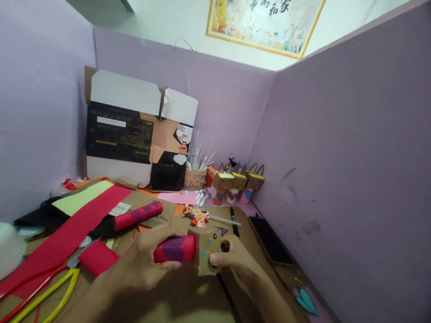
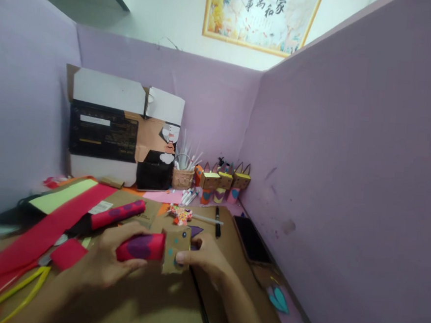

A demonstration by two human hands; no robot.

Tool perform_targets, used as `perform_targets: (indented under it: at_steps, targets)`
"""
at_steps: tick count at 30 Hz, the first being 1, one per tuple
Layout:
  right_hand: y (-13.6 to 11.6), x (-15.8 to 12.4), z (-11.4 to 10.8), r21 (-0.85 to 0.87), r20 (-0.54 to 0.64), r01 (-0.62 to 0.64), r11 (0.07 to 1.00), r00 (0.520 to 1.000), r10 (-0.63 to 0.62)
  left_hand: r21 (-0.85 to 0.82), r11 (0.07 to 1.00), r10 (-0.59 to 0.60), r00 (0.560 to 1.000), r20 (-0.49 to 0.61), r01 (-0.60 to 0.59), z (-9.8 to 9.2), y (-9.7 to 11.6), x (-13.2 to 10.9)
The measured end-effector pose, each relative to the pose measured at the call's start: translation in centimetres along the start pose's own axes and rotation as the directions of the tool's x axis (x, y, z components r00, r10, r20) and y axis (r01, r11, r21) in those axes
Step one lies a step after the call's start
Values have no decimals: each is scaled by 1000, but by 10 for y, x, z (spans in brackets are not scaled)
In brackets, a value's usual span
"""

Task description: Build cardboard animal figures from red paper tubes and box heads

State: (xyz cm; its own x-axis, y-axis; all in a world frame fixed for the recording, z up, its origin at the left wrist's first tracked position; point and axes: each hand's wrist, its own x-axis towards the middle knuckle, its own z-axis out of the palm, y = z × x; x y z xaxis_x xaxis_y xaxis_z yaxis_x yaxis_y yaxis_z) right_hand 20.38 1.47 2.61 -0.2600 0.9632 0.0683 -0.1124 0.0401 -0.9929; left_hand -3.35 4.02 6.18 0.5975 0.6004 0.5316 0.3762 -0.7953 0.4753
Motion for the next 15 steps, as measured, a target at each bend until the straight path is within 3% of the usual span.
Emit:
perform_targets:
  at_steps: [9, 15]
  targets:
    - [-9, -3, 3, -20, 12, 30, 999, 999, -30, 3, 1000, 10, 997, -80, -10, 4, -3, 0]
    - [-8, -2, 1, -72, 17, 55, 996, 998, -54, 38, 999, 21, 997, -74, -18, 2, -2, -1]
